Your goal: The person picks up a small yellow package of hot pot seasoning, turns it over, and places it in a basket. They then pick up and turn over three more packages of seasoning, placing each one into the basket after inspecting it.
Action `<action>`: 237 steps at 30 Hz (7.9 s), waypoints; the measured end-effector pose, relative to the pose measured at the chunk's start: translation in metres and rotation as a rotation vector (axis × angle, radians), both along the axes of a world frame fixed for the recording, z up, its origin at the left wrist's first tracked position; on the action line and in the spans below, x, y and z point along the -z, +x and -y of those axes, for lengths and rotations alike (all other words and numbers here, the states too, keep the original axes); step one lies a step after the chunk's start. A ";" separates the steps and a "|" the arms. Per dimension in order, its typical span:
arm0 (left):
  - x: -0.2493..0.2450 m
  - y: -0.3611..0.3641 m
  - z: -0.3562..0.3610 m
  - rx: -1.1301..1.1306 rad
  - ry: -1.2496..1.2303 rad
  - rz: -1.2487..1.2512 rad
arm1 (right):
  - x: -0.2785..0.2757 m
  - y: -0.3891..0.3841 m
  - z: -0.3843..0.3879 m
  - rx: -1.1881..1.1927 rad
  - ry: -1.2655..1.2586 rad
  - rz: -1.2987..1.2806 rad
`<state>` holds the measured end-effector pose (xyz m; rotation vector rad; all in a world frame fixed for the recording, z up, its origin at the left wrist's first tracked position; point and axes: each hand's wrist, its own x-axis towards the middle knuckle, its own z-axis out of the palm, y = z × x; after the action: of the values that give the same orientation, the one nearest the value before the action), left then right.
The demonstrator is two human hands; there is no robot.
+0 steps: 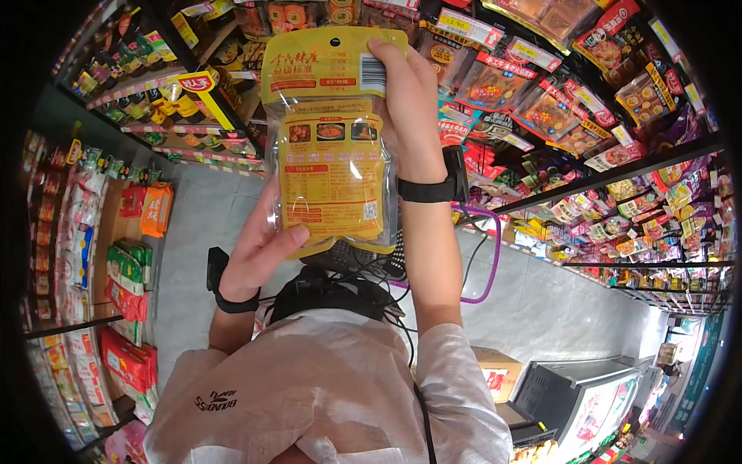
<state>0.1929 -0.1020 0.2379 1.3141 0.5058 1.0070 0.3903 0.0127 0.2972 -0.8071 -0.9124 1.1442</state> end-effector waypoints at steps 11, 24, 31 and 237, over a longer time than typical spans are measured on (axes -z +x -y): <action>0.013 -0.006 -0.003 -0.080 -0.153 0.162 | -0.010 -0.007 0.007 -0.030 -0.017 -0.084; 0.007 0.004 -0.005 -0.152 -0.170 0.206 | -0.013 -0.012 0.012 0.016 0.078 -0.045; 0.012 0.007 -0.005 -0.167 -0.217 0.179 | -0.016 -0.012 0.015 0.006 0.083 -0.051; 0.235 -0.130 -0.104 -0.275 -0.642 -0.225 | 0.217 0.061 -0.299 0.425 -0.047 0.353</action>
<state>0.0632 0.0016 0.0027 0.7898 1.1035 0.8171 0.4512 0.3120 0.0798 -1.2015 -0.9439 0.6634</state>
